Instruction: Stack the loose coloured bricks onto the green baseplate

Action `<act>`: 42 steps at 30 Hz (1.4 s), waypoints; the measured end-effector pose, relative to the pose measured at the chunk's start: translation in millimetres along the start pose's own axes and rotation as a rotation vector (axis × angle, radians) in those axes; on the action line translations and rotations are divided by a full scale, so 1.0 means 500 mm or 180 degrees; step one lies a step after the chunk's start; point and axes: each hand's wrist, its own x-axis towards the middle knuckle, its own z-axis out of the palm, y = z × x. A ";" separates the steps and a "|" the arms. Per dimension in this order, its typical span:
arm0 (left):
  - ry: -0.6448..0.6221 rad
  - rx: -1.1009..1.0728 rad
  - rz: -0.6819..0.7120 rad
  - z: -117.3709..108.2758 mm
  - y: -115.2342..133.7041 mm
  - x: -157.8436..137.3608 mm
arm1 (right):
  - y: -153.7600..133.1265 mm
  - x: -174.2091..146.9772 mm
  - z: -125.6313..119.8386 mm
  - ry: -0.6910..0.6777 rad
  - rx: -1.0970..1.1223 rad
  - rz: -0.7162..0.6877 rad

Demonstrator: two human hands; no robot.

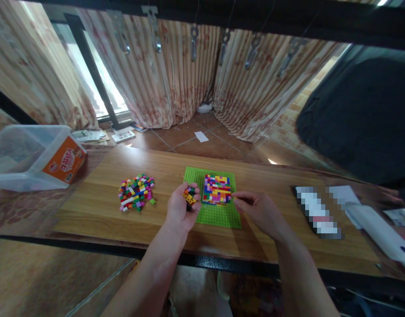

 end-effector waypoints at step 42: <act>0.0044 0.0258 0.0027 0.002 -0.028 0.003 | 0.019 0.005 0.025 0.0151 0.0617 -0.0081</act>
